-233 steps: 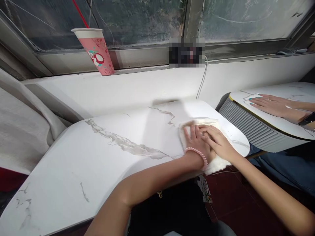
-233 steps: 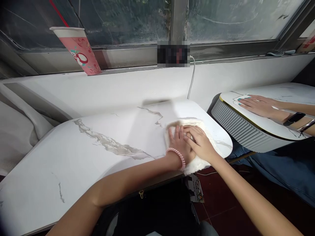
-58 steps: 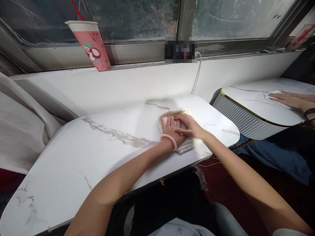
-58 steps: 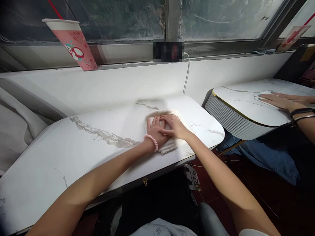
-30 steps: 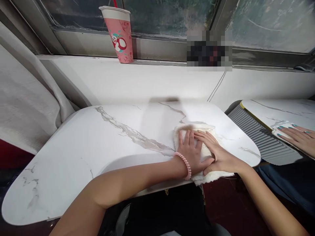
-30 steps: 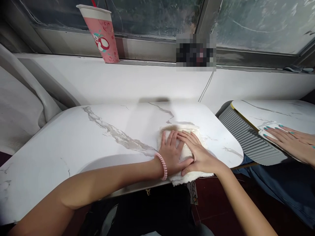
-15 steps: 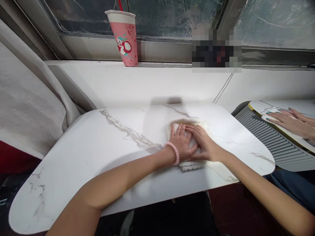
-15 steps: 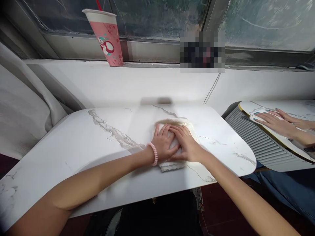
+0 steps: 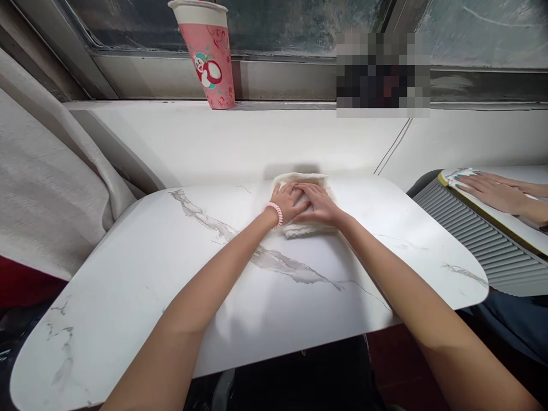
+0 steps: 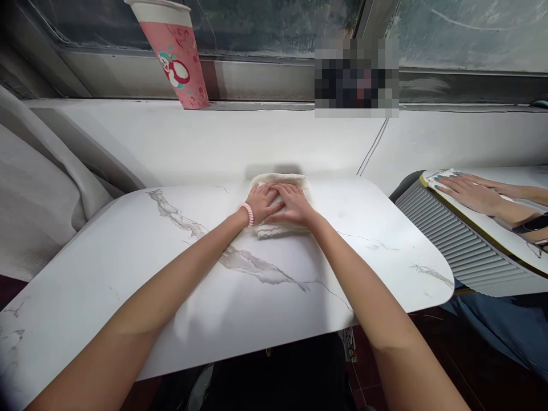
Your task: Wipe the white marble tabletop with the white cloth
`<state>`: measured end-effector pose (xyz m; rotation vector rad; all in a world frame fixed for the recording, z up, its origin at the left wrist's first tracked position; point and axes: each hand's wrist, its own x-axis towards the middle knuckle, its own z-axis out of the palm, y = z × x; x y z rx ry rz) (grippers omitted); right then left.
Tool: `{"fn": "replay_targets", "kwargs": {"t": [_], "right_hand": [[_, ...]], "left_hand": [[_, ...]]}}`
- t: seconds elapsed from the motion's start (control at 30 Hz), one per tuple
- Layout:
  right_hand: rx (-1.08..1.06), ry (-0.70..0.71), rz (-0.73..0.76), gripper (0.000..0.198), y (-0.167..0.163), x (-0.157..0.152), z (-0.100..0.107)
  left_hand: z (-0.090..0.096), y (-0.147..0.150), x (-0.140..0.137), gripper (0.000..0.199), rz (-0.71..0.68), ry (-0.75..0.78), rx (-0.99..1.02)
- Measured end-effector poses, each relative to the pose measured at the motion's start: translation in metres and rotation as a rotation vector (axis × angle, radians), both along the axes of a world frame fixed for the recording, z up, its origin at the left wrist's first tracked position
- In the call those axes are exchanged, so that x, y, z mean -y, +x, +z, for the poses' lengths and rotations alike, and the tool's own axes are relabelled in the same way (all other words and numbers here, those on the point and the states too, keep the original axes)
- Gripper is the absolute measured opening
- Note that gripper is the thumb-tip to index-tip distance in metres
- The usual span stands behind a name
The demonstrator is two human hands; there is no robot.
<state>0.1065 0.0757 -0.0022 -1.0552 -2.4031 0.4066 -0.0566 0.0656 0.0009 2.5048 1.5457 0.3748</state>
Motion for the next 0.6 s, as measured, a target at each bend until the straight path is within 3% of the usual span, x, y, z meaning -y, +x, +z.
{"fn": "replay_targets", "kwargs": {"t": [0.3,0.6], "right_hand": [[-0.024,-0.076,0.004,0.078,-0.014,-0.040,0.005],[-0.010,-0.216,-0.047,0.075,-0.017,-0.059,0.012]], "left_hand": [[-0.003,-0.013,-0.035,0.049,0.062,0.035,0.039],[-0.002,-0.013,-0.042,0.051,0.094,0.040,0.018]]}}
